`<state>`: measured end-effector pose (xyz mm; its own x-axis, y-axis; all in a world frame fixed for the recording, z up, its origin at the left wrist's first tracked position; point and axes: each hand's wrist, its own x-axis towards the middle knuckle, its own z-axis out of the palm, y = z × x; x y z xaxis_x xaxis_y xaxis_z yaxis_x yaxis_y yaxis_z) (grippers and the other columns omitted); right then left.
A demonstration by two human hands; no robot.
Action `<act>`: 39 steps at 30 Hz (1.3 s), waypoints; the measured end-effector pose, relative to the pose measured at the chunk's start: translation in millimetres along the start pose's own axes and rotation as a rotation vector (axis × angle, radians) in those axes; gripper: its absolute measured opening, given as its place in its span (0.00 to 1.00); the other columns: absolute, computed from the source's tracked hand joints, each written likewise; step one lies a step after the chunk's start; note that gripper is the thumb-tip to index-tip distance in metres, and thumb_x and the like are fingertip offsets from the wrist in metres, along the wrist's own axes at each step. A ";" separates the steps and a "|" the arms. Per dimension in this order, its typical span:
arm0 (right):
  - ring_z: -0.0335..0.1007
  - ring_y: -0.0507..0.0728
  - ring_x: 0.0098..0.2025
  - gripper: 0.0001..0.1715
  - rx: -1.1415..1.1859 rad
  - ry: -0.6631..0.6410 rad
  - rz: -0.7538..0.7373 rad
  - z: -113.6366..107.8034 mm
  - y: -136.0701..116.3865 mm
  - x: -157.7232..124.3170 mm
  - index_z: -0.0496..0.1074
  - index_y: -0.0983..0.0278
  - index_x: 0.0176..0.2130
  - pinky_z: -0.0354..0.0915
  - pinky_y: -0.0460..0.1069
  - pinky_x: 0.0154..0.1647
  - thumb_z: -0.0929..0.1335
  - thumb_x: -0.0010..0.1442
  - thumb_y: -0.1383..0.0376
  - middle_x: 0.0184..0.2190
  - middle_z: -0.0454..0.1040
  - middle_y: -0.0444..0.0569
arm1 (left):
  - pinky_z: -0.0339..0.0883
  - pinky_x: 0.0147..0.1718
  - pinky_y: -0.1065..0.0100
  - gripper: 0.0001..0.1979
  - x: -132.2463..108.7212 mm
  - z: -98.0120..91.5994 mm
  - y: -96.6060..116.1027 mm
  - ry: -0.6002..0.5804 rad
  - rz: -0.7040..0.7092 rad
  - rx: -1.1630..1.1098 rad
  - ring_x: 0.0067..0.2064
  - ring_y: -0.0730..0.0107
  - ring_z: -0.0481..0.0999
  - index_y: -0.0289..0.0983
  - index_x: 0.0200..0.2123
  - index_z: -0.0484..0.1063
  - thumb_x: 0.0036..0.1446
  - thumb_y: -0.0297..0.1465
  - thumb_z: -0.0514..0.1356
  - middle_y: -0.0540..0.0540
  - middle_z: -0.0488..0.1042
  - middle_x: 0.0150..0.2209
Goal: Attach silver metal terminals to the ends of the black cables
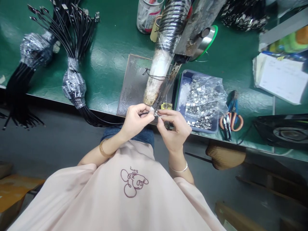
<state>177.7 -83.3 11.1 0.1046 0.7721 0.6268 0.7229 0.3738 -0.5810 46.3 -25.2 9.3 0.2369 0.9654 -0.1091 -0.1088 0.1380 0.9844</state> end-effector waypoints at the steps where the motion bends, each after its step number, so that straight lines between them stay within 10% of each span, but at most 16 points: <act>1: 0.81 0.54 0.40 0.10 0.000 0.000 0.001 -0.3 -0.6 0.3 0.72 0.60 0.34 0.75 0.51 0.42 0.71 0.59 0.75 0.36 0.82 0.45 | 0.56 0.21 0.76 0.05 -0.1 -0.2 0.1 -0.003 0.004 -0.001 0.23 0.79 0.64 0.33 0.23 0.75 0.45 0.30 0.62 0.52 0.69 0.20; 31: 0.80 0.53 0.40 0.11 -0.107 -0.006 -0.066 0.7 -2.9 -0.5 0.72 0.61 0.35 0.76 0.48 0.43 0.72 0.59 0.76 0.37 0.81 0.47 | 0.59 0.21 0.78 0.06 -7.3 -2.2 2.0 -0.002 0.249 0.199 0.22 0.81 0.64 0.33 0.25 0.74 0.52 0.26 0.59 0.51 0.72 0.23; 39: 0.81 0.54 0.39 0.12 -0.121 -0.051 -0.097 -1.0 -3.5 -1.3 0.69 0.59 0.34 0.76 0.48 0.39 0.70 0.59 0.75 0.38 0.82 0.47 | 0.53 0.21 0.75 0.07 -4.0 -7.0 2.0 -0.057 0.061 0.152 0.21 0.80 0.58 0.33 0.24 0.76 0.49 0.30 0.60 0.54 0.64 0.18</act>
<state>175.7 -86.1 12.9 -0.0020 0.7617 0.6480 0.8051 0.3856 -0.4507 38.3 -27.3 10.7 0.2893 0.9562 -0.0446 0.0216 0.0400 0.9990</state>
